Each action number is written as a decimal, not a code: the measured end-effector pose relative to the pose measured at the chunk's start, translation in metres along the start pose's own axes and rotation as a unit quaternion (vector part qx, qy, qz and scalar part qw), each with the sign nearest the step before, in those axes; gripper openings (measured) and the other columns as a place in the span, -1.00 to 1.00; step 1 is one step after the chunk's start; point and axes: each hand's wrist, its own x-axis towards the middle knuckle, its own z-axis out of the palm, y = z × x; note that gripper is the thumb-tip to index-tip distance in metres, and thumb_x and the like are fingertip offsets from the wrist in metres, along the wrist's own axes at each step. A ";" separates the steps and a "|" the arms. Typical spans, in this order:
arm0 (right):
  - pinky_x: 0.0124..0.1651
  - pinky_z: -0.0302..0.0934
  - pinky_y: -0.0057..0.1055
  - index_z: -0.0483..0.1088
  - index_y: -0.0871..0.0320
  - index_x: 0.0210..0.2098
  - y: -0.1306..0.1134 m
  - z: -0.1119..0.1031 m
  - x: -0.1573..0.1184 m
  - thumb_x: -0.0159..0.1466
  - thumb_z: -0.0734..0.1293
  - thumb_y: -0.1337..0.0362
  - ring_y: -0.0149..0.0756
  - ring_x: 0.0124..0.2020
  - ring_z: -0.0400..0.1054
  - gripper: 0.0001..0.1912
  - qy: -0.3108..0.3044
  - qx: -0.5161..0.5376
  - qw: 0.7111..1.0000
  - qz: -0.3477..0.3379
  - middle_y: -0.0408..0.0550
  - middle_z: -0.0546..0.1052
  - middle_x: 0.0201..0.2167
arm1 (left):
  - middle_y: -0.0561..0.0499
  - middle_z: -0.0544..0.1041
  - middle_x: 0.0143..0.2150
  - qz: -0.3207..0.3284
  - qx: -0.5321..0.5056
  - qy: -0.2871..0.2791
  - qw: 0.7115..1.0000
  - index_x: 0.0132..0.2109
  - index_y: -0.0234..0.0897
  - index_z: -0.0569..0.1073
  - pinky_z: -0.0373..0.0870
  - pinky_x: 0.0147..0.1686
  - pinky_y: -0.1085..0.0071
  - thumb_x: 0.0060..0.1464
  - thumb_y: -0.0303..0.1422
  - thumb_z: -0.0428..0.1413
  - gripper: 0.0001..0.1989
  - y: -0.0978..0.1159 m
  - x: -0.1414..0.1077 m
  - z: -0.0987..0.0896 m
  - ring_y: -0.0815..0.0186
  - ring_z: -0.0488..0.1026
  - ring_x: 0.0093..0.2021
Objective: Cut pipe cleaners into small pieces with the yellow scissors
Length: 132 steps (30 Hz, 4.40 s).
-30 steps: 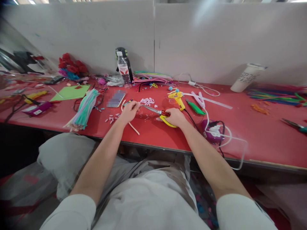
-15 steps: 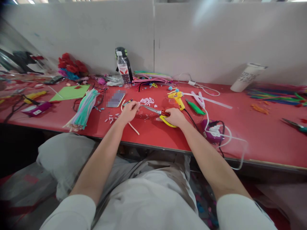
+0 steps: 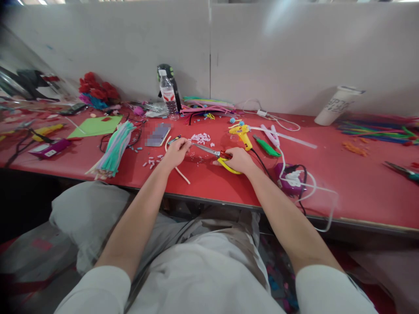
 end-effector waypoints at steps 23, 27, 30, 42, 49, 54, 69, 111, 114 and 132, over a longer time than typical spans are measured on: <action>-0.50 -0.11 -0.40 0.20 0.13 -0.61 0.000 0.000 -0.001 -0.02 0.36 -0.34 -0.44 -0.57 0.03 -0.36 0.004 0.013 1.000 -0.005 -0.21 0.23 -0.64 | 0.03 0.39 -0.47 -0.010 -0.009 0.001 1.000 -0.39 -0.26 0.33 0.22 -0.36 0.38 0.28 -0.21 -0.06 -0.69 -0.001 0.000 0.001 0.34 0.32 -0.43; -0.49 -0.09 -0.40 0.22 0.13 -0.61 0.000 0.000 -0.001 -0.02 0.35 -0.35 -0.43 -0.56 0.06 -0.36 0.002 0.012 1.000 -0.007 -0.19 0.25 -0.63 | 0.03 0.39 -0.47 -0.002 0.000 -0.002 1.000 -0.40 -0.26 0.32 0.21 -0.36 0.39 0.27 -0.21 -0.05 -0.69 0.001 0.000 0.000 0.35 0.31 -0.43; -0.49 -0.09 -0.39 0.23 0.13 -0.60 0.001 0.000 -0.001 -0.02 0.36 -0.34 -0.42 -0.56 0.08 -0.37 0.000 0.011 1.000 -0.006 -0.18 0.26 -0.63 | 0.03 0.40 -0.47 -0.001 0.002 -0.003 1.000 -0.39 -0.26 0.33 0.21 -0.36 0.39 0.27 -0.21 -0.04 -0.70 0.001 0.000 0.000 0.35 0.31 -0.44; -0.50 -0.09 -0.41 0.22 0.13 -0.59 0.003 0.002 -0.001 -0.03 0.36 -0.34 -0.44 -0.57 0.04 -0.37 0.005 0.024 1.000 0.007 -0.20 0.23 -0.63 | 0.03 0.40 -0.46 -0.003 -0.001 0.002 1.000 -0.39 -0.27 0.35 0.22 -0.36 0.40 0.28 -0.23 -0.05 -0.70 -0.002 0.001 0.001 0.35 0.32 -0.43; -0.49 -0.08 -0.41 0.21 0.12 -0.60 0.000 0.000 -0.002 -0.02 0.38 -0.31 -0.42 -0.57 0.06 -0.39 0.000 0.022 1.000 0.001 -0.20 0.24 -0.64 | 0.04 0.40 -0.47 0.000 0.000 0.003 1.000 -0.37 -0.27 0.36 0.22 -0.36 0.39 0.27 -0.26 -0.03 -0.73 0.003 0.000 0.000 0.34 0.33 -0.42; -0.47 -0.08 -0.39 0.23 0.12 -0.60 0.000 0.000 0.000 -0.02 0.38 -0.31 -0.41 -0.56 0.10 -0.39 -0.009 0.009 1.000 0.003 -0.19 0.27 -0.62 | 0.04 0.40 -0.47 0.005 0.004 0.002 1.000 -0.38 -0.27 0.35 0.22 -0.37 0.39 0.28 -0.24 -0.03 -0.72 0.002 0.000 0.000 0.35 0.32 -0.43; -0.50 -0.11 -0.42 0.18 0.13 -0.59 0.000 0.000 -0.003 -0.01 0.34 -0.35 -0.44 -0.56 0.03 -0.36 0.008 0.028 1.000 -0.005 -0.20 0.22 -0.63 | 0.03 0.37 -0.47 -0.024 -0.014 -0.012 1.000 -0.38 -0.27 0.32 0.22 -0.38 0.40 0.30 -0.19 -0.10 -0.66 0.002 -0.001 0.002 0.36 0.31 -0.44; -0.48 -0.11 -0.40 0.16 0.12 -0.59 0.000 0.001 -0.002 -0.01 0.36 -0.35 -0.43 -0.55 0.03 -0.35 0.019 0.022 1.000 -0.010 -0.20 0.22 -0.63 | 0.04 0.35 -0.49 -0.024 -0.001 -0.010 1.000 -0.41 -0.26 0.30 0.21 -0.38 0.39 0.31 -0.17 -0.13 -0.63 0.000 0.000 0.002 0.36 0.30 -0.46; -0.49 -0.10 -0.40 0.17 0.12 -0.60 -0.001 0.000 -0.002 -0.02 0.37 -0.34 -0.43 -0.56 0.05 -0.36 0.016 0.017 1.000 -0.009 -0.19 0.24 -0.63 | 0.04 0.35 -0.49 -0.022 0.002 -0.011 1.000 -0.40 -0.26 0.30 0.20 -0.38 0.40 0.31 -0.16 -0.13 -0.62 0.002 -0.001 0.002 0.36 0.30 -0.45; -0.49 -0.10 -0.41 0.17 0.12 -0.59 0.001 0.001 -0.001 0.01 0.35 -0.32 -0.44 -0.57 0.05 -0.38 0.019 0.009 1.000 -0.006 -0.20 0.24 -0.63 | 0.03 0.37 -0.47 -0.030 0.007 -0.016 0.999 -0.38 -0.27 0.31 0.22 -0.38 0.41 0.31 -0.17 -0.13 -0.64 0.004 -0.001 0.001 0.35 0.32 -0.42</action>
